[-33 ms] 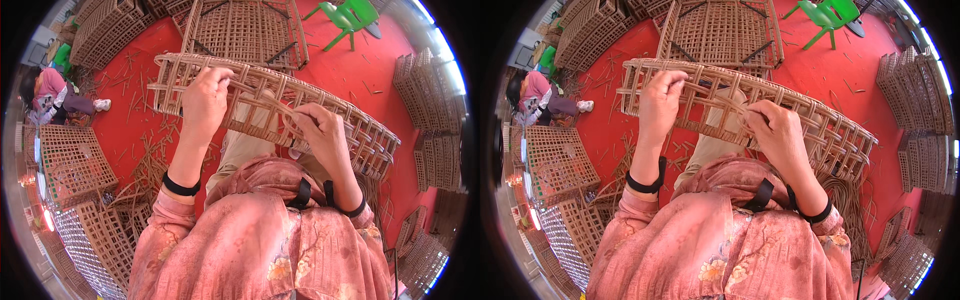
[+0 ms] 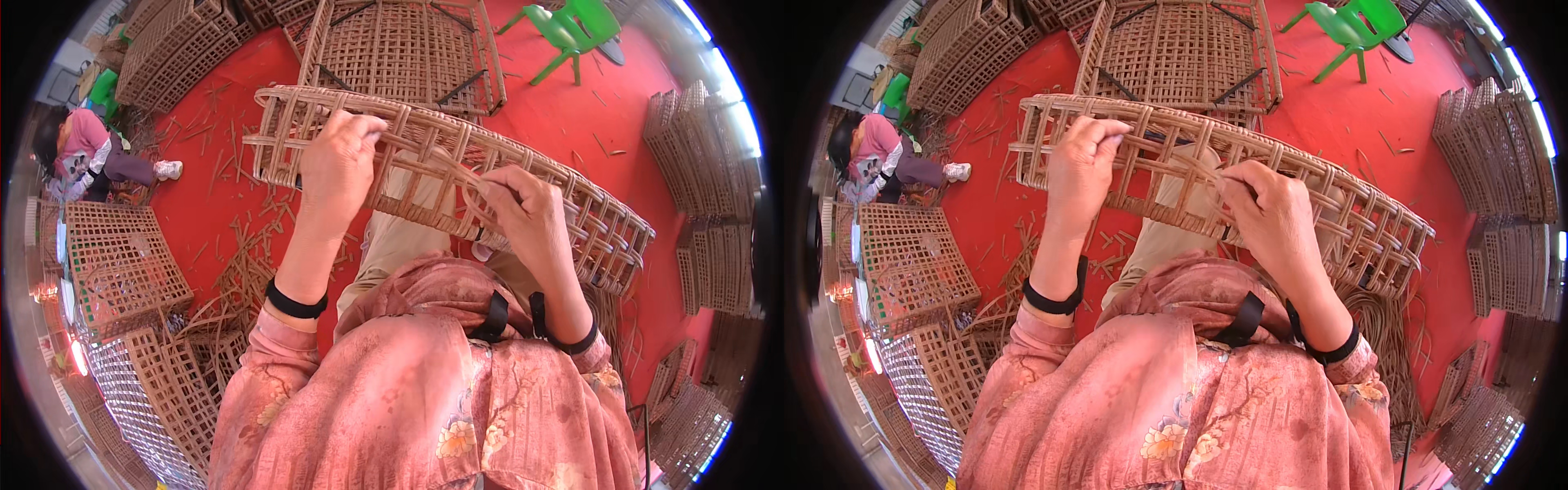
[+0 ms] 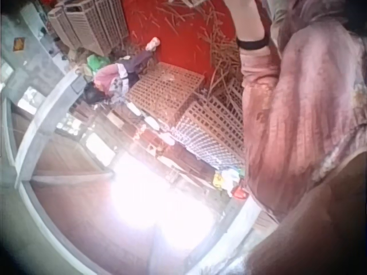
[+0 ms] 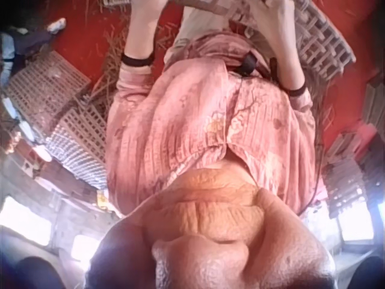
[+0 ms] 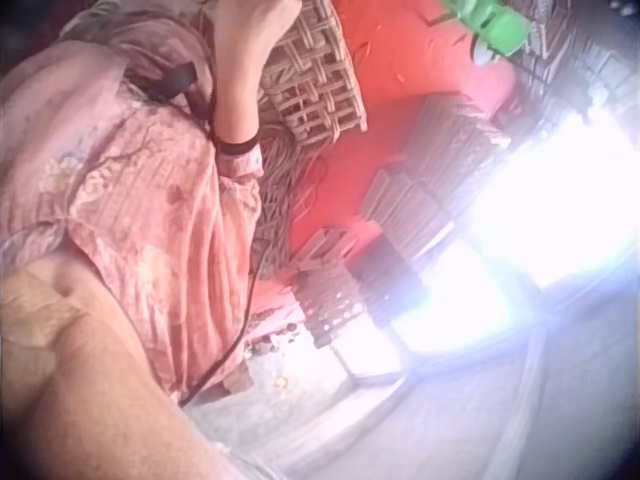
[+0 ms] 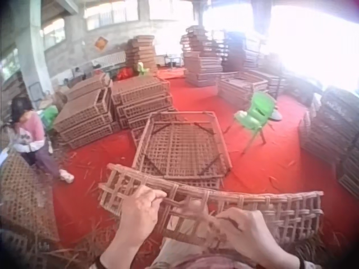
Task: The recorder is weaving bamboo or rattan strips onto a wooden furniture frame.
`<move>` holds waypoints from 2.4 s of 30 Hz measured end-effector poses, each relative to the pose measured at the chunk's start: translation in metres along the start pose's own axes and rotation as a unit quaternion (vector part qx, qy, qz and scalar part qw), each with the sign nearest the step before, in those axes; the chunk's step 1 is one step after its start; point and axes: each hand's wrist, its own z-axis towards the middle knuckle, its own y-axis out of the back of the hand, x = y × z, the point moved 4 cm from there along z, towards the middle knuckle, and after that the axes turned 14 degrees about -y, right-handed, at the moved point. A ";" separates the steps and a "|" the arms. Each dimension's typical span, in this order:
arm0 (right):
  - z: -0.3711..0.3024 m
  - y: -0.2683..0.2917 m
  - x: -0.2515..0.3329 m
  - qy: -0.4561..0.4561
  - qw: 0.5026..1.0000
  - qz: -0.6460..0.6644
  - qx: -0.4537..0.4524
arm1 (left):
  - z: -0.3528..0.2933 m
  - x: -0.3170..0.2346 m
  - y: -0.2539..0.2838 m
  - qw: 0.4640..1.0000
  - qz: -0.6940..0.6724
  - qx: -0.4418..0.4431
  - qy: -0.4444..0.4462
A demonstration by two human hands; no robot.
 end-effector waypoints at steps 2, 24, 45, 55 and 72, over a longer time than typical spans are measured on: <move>0.004 0.003 0.003 0.000 1.000 -0.013 0.001 | -0.002 -0.004 0.000 0.999 0.036 -0.002 -0.015; 0.029 -0.022 0.019 0.070 0.992 -0.097 -0.024 | 0.002 0.038 0.019 0.987 -0.110 0.011 0.113; 0.043 -0.042 0.024 0.056 0.991 -0.123 -0.024 | -0.003 0.059 0.050 0.995 0.097 -0.014 0.012; 0.042 -0.043 0.027 0.076 0.981 -0.172 -0.036 | 0.020 0.092 0.063 0.970 -0.167 0.131 0.119; 0.037 -0.087 0.131 0.281 0.958 -0.058 0.024 | 0.031 0.157 0.213 0.921 0.360 -0.145 -0.038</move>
